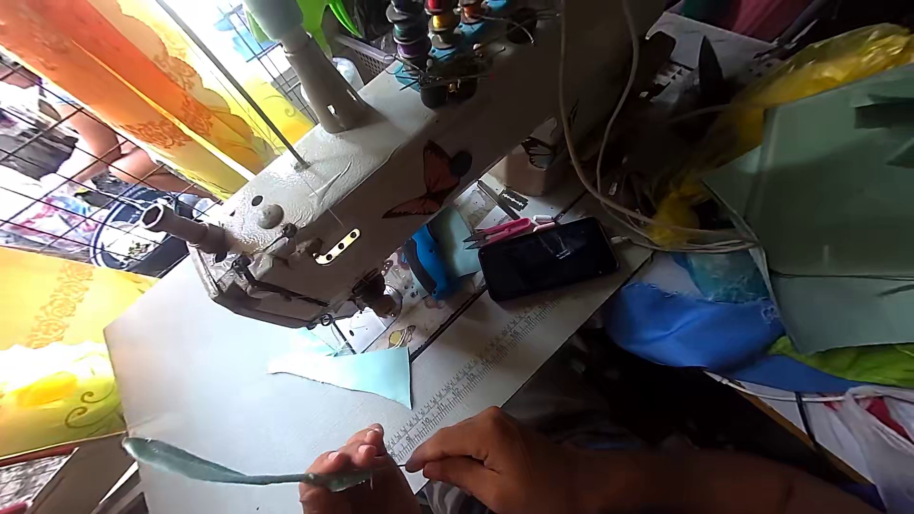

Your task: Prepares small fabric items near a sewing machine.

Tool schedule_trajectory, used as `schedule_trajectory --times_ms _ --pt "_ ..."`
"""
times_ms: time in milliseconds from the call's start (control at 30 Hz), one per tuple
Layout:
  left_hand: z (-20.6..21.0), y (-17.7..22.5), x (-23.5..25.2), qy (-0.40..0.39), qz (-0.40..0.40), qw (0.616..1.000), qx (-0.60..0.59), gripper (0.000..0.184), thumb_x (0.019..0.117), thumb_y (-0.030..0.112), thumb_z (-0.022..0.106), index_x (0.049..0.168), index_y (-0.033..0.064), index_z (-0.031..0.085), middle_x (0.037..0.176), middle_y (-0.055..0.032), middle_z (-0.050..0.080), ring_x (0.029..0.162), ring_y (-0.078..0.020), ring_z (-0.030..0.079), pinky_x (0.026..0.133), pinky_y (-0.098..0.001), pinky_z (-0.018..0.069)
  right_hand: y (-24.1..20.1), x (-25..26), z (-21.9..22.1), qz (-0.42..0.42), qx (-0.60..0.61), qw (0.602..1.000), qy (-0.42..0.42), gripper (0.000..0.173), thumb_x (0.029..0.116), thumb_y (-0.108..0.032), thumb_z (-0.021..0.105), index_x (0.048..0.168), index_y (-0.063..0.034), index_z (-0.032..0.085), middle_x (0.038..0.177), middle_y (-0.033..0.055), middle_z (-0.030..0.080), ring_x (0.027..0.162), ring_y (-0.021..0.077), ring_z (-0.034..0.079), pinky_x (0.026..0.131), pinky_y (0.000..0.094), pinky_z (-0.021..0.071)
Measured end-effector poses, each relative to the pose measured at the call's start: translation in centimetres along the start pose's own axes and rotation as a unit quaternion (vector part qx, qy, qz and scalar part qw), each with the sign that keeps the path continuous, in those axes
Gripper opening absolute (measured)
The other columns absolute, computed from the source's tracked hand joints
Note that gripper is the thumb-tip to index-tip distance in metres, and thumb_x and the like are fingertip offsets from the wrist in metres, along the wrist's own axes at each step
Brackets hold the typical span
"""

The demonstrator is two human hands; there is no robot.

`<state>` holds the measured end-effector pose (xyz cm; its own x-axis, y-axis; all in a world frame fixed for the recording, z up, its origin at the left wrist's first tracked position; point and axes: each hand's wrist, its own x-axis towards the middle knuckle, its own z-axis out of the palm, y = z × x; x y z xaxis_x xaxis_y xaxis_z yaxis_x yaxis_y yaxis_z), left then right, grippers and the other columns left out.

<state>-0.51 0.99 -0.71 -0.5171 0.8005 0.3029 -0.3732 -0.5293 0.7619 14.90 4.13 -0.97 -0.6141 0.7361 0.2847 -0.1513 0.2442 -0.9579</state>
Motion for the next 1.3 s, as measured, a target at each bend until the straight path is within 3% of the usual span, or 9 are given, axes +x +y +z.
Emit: schedule_trajectory --times_ms 167,300,433,600,700,900,1300 --pt "0.1 0.5 -0.4 -0.005 -0.006 1.0 0.003 0.028 0.1014 0.038 0.058 0.105 0.0178 0.078 0.093 0.0021 0.077 0.093 -0.0096 0.073 0.088 -0.0262 0.058 -0.5 -0.4 0.2 -0.002 -0.013 1.0 0.023 0.024 0.1044 -0.009 0.055 0.114 0.0021 0.073 0.095 0.013 0.075 0.079 0.0095 0.068 0.073 0.0205 0.0531" --pt "0.5 0.7 -0.4 -0.004 -0.013 0.999 0.03 0.024 0.1022 0.03 0.059 0.102 0.0137 0.078 0.089 -0.0023 0.078 0.088 -0.0112 0.075 0.085 -0.0259 0.0592 -0.6 -0.6 0.4 0.002 -0.013 0.999 0.046 0.023 0.1039 -0.01 0.055 0.112 0.0014 0.074 0.089 0.011 0.074 0.071 0.0066 0.064 0.067 0.0176 0.0506" --pt "0.9 1.0 -0.4 -0.01 -0.008 1.0 0.008 0.027 0.1029 0.033 0.057 0.102 0.0164 0.078 0.088 0.0004 0.077 0.089 -0.0097 0.074 0.086 -0.0256 0.0581 -1.5 -0.6 -0.2 0.071 0.102 0.992 -0.008 0.026 0.1072 -0.012 0.05 0.112 0.0047 0.07 0.073 0.0065 0.064 0.061 0.0025 0.055 0.059 0.0154 0.0461" --pt "1.6 1.4 -0.7 -0.057 -0.028 0.992 -0.109 0.033 0.1036 0.037 0.054 0.102 0.0156 0.079 0.093 0.0023 0.077 0.096 -0.0092 0.072 0.092 -0.0255 0.0546 -2.2 -0.5 -0.2 0.082 0.218 0.97 -0.069 0.021 0.1044 -0.006 0.053 0.113 0.009 0.066 0.071 0.0036 0.06 0.06 -0.001 0.05 0.058 0.0138 0.0424" --pt "2.3 1.2 -1.1 -0.048 -0.005 0.99 -0.136 0.033 0.1045 0.035 0.053 0.1 0.0137 0.078 0.091 0.0017 0.077 0.097 -0.0094 0.072 0.095 -0.0255 0.0531 -3.0 -0.5 0.1 0.085 0.237 0.966 -0.055 0.02 0.1034 -0.007 0.056 0.11 0.0076 0.068 0.074 0.0013 0.06 0.06 -0.0045 0.046 0.057 0.0116 0.0385" --pt "3.0 1.2 -1.4 -0.037 0.008 0.982 -0.186 0.034 0.1048 0.032 0.053 0.098 0.0085 0.077 0.09 -0.0011 0.076 0.092 -0.0113 0.072 0.094 -0.025 0.0526 -3.6 -0.2 0.8 0.027 0.216 0.976 -0.008 0.02 0.1006 -0.001 0.057 0.107 0.0108 0.072 0.092 0.0123 0.073 0.082 -0.0005 0.063 0.075 0.0143 0.0492" --pt "2.5 -0.2 -2.0 -0.065 0.054 0.992 -0.094 0.039 0.1084 0.037 0.045 0.099 0.0147 0.075 0.087 0.0033 0.074 0.095 -0.0102 0.069 0.094 -0.0245 0.0499 -3.1 0.4 1.8 -0.014 0.145 0.989 0.029 0.02 0.1003 -0.003 0.06 0.108 0.0094 0.073 0.093 0.0169 0.075 0.088 0.0095 0.071 0.08 0.0221 0.0548"
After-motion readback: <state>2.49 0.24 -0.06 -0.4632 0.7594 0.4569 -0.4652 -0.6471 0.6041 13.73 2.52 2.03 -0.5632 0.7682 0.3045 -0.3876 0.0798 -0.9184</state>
